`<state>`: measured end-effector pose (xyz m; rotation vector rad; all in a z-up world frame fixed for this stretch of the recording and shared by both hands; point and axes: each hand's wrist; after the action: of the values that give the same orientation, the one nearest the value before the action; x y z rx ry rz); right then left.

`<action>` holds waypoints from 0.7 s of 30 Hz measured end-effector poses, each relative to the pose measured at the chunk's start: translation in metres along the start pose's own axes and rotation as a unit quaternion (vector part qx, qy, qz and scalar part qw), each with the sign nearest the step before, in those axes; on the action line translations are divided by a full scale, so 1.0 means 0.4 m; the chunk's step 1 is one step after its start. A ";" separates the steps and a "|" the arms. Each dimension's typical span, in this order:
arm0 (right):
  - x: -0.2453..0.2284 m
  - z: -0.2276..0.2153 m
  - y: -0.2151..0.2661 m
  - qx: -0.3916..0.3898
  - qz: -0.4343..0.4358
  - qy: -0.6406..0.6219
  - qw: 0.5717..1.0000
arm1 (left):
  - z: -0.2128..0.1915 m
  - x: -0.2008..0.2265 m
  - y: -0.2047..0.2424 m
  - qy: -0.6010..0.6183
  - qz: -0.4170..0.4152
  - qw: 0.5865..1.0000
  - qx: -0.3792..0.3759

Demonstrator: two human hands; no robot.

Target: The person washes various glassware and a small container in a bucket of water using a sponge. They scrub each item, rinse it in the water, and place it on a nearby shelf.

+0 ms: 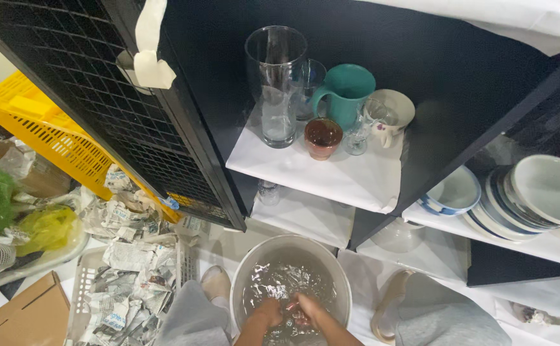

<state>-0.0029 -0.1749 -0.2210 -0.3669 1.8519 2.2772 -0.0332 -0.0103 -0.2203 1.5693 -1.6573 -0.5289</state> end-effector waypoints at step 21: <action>-0.001 0.002 0.009 0.105 -0.149 0.107 0.977 | 0.001 0.022 0.009 0.053 0.035 0.998 -0.025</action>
<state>-0.0038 -0.1747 -0.2173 -0.8212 1.9567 1.8884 -0.0351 -0.0182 -0.2157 1.4728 -1.6000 -0.4394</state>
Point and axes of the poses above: each hand's wrist, its own y-axis away from the middle knuckle, its own z-axis out of the palm, x = y × z, and after that the axes turned 12 degrees about -y, right-handed
